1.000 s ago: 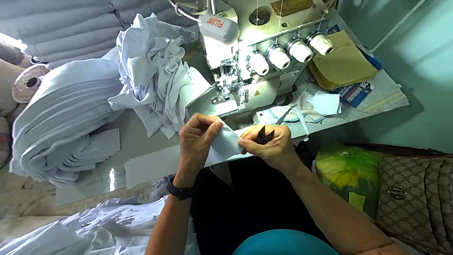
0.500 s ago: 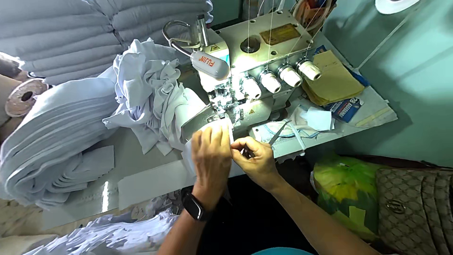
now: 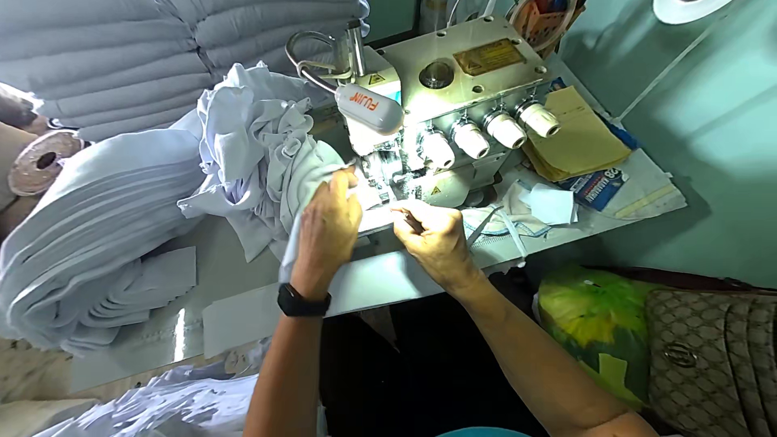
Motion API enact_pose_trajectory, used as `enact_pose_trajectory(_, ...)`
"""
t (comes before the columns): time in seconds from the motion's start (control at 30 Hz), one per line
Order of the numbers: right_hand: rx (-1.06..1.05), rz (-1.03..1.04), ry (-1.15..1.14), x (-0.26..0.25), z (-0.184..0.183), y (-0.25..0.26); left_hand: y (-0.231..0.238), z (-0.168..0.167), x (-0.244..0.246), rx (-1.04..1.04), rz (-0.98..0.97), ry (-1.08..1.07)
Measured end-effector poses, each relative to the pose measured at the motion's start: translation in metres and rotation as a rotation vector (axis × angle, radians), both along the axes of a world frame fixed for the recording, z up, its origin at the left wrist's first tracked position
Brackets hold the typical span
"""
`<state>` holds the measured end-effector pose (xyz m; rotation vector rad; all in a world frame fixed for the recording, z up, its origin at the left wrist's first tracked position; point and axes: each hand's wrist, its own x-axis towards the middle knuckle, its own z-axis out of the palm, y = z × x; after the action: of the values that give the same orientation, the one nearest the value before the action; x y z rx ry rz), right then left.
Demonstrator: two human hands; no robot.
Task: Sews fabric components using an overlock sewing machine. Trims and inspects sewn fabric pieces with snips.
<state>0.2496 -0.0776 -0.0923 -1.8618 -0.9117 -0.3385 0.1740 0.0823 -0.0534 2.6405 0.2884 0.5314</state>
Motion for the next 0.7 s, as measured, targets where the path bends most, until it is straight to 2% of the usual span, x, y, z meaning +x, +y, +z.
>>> enact_pose_trajectory(0.07, 0.066, 0.058, 0.036, -0.004, -0.003, -0.009, 0.026, 0.001, 0.015, -0.099, -0.023, -0.019)
enact_pose_trajectory(0.13, 0.153, 0.106, 0.133, -0.007, -0.015, -0.023, 0.052, -0.005, 0.036, -0.238, -0.040, -0.133)
enact_pose_trajectory(0.2, 0.151, 0.118, 0.287, -0.004, -0.028, -0.044, 0.071, -0.017, 0.044, -0.437, -0.068, -0.281)
enact_pose_trajectory(0.3, 0.069, 0.060, 0.518, 0.003, -0.031, -0.079, 0.067, -0.034, 0.031, -0.721, -0.030, -0.481)
enact_pose_trajectory(0.37, 0.024, 0.029, 0.628, 0.004, -0.031, -0.091, 0.048, -0.035, 0.007, -0.796, 0.018, -0.471)
enact_pose_trajectory(0.47, -0.153, 0.004, 0.570, -0.001, -0.038, -0.095, 0.020, -0.045, -0.044, -0.677, 0.052, -0.418)
enact_pose_trajectory(0.57, -0.369, -0.014, 0.453, -0.009, -0.044, -0.090, 0.015, -0.067, -0.093, -0.481, 0.133, -0.370)
enact_pose_trajectory(0.7, -0.583, -0.025, 0.385, -0.016, -0.039, -0.079, 0.014, -0.092, -0.157, -0.182, 0.351, -0.183)
